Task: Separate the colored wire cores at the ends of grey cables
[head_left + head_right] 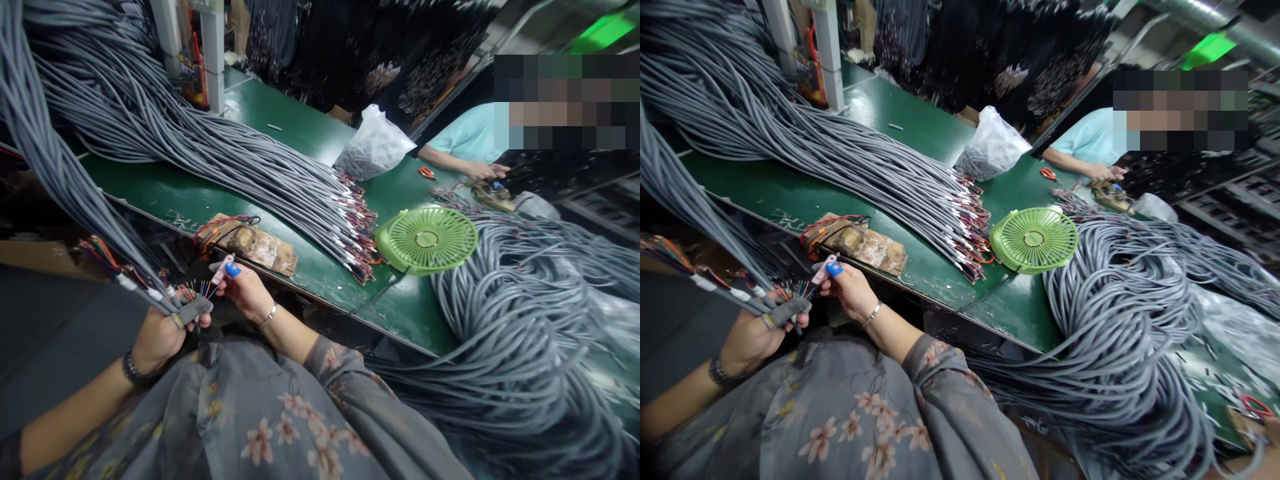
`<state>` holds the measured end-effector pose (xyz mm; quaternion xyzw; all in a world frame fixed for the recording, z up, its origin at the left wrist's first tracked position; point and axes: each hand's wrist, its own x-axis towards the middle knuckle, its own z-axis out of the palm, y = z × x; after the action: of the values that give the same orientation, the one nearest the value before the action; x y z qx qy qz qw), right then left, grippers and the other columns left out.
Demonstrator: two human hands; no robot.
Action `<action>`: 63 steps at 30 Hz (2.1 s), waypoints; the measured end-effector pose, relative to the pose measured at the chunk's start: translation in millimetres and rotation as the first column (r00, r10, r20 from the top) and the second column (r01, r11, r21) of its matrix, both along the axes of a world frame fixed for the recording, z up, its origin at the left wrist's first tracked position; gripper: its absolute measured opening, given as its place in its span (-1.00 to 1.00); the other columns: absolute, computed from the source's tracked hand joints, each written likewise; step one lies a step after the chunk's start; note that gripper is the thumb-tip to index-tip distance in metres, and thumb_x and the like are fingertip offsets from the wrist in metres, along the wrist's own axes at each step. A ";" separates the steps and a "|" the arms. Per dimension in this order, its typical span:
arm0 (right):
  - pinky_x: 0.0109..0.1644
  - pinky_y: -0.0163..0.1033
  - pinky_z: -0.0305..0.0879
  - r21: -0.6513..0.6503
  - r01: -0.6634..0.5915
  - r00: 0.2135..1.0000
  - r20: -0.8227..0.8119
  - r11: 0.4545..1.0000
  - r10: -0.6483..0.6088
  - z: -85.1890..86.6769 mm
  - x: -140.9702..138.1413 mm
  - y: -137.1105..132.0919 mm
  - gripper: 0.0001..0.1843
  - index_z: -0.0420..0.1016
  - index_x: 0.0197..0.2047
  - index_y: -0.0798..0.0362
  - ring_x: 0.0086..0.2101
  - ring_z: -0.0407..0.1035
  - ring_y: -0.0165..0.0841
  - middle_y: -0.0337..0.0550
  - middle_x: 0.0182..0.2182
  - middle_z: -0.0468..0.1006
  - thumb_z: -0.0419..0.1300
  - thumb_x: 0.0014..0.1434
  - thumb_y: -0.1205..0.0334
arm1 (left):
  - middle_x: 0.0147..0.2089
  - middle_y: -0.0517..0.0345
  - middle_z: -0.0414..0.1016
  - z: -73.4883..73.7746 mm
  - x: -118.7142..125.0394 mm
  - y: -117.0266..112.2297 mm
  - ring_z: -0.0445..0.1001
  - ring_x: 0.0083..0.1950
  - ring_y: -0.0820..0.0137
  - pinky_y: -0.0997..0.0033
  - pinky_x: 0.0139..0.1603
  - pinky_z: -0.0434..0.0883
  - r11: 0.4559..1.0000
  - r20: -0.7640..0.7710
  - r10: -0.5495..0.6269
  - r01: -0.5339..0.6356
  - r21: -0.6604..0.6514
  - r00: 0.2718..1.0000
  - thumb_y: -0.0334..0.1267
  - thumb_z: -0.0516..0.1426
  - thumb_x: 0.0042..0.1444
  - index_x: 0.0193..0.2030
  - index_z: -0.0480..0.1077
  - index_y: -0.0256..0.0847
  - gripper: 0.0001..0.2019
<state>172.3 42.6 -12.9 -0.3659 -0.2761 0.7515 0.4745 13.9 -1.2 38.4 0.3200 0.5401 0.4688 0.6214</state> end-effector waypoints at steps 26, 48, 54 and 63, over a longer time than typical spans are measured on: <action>-0.31 -0.38 0.42 -0.159 0.038 0.996 -0.068 0.987 -0.050 5.6 -5.0 3.8 -0.47 0.61 -0.34 0.05 -0.44 0.42 -0.45 -0.26 -0.50 0.56 0.43 0.28 -0.29 | -0.64 0.11 0.58 -11.5 0.3 9.0 0.47 -0.63 0.38 0.51 -0.63 0.19 0.997 -0.049 -0.072 0.073 0.014 0.996 -0.13 0.48 -0.39 -0.60 0.58 -0.16 -0.76; -0.30 -0.34 0.46 -0.096 -0.067 0.996 -0.060 0.993 0.061 11.2 0.7 4.8 -0.53 0.58 -0.23 0.05 -0.43 0.39 -0.45 -0.21 -0.37 0.63 0.33 0.38 -0.24 | -0.64 0.17 0.60 -4.9 -1.6 -3.4 0.50 -0.64 0.35 0.46 -0.64 0.26 0.996 -0.046 -0.014 0.017 0.084 0.999 -0.06 0.52 -0.40 -0.57 0.56 -0.11 -0.69; -0.32 -0.33 0.45 -0.048 -0.001 1.000 -0.012 0.999 0.001 8.6 -2.1 1.3 -0.47 0.64 -0.25 0.06 -0.44 0.37 -0.43 -0.15 -0.37 0.65 0.32 0.37 -0.28 | -0.63 0.19 0.61 -1.7 7.0 -1.2 0.52 -0.63 0.36 0.47 -0.63 0.27 0.995 -0.026 0.070 -0.068 0.071 0.997 -0.09 0.50 -0.40 -0.56 0.54 -0.12 -0.70; -0.19 -0.24 0.47 -0.155 -0.005 0.990 -0.137 0.988 -0.016 -1.4 -7.0 11.1 -0.54 0.63 -0.22 0.03 -0.36 0.46 -0.34 -0.20 -0.40 0.62 0.38 0.35 -0.24 | -0.62 0.18 0.61 -8.7 10.1 1.4 0.55 -0.62 0.36 0.51 -0.63 0.29 0.997 -0.013 0.074 -0.073 0.035 0.997 -0.11 0.50 -0.39 -0.53 0.54 -0.17 -0.68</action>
<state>165.4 53.7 -14.3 -0.3498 -0.1824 0.7928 0.4646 24.0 0.1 29.6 0.3138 0.5479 0.4982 0.5942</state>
